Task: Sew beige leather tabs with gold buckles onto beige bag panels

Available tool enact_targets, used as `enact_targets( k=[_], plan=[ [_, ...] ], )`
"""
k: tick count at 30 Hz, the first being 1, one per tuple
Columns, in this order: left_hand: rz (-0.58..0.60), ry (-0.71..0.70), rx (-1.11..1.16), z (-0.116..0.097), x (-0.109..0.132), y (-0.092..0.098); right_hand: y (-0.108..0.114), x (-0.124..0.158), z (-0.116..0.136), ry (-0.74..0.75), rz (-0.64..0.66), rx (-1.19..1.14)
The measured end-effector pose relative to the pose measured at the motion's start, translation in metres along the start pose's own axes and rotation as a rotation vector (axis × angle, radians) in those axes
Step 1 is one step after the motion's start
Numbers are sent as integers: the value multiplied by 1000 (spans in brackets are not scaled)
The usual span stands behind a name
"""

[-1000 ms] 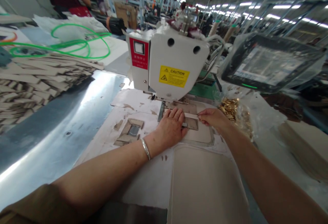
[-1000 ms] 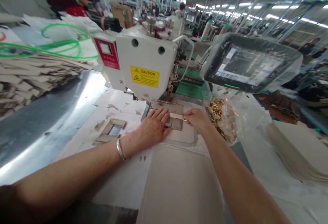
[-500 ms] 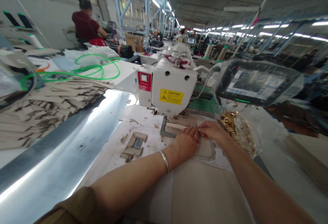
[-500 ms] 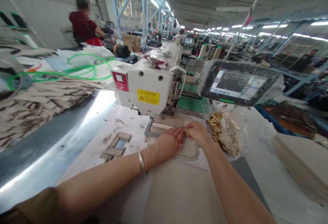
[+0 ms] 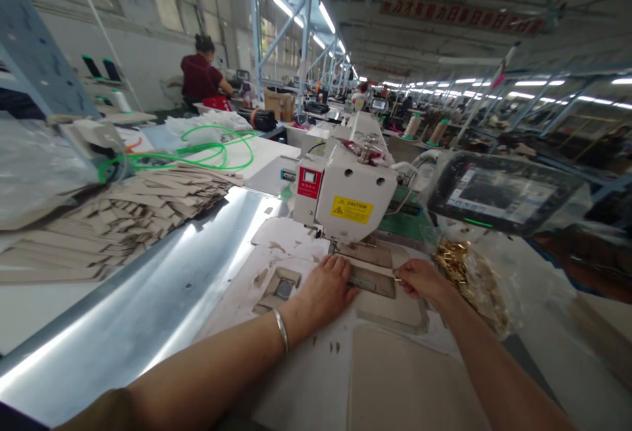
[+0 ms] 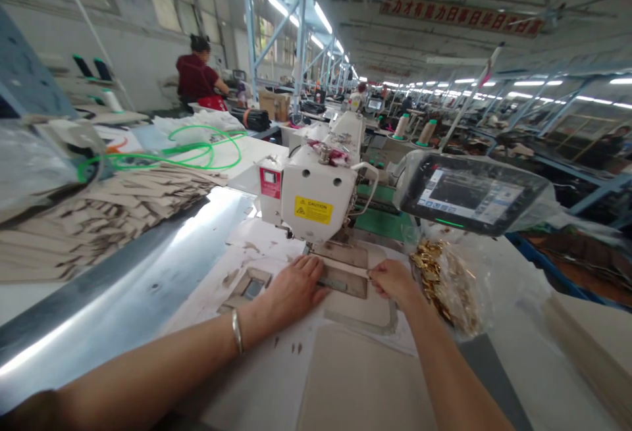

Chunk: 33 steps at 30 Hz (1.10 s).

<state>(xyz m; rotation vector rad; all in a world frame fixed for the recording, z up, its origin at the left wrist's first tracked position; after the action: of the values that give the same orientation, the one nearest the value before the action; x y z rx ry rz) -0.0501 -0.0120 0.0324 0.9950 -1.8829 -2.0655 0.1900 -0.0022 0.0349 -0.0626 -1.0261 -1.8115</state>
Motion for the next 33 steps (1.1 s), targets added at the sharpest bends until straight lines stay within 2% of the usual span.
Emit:
enact_targets(
  k=[7, 15, 33],
  plan=[
    [-4, -21, 73, 4, 1, -12, 2, -5, -3, -65, 63, -88],
    [31, -47, 86, 12, 1, -5, 1, -3, 1, -108, 93, -90],
    [50, 8, 32, 67, 39, 18, -58, 18, 49, -90, 158, -32]
  ],
)
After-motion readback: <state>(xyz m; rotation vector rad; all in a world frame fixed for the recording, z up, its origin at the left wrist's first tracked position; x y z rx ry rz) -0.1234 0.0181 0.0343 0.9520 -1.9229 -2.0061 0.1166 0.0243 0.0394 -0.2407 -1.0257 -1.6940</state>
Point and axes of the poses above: each hand's wrist, its own x-axis away from the middle knuckle, its own y-axis out of the back of the hand, z = x × y, the point moved 2 cm from there along -x, towards the middle knuckle, and after that the axes turned 10 degrees about -y, right-handed, at the moved point
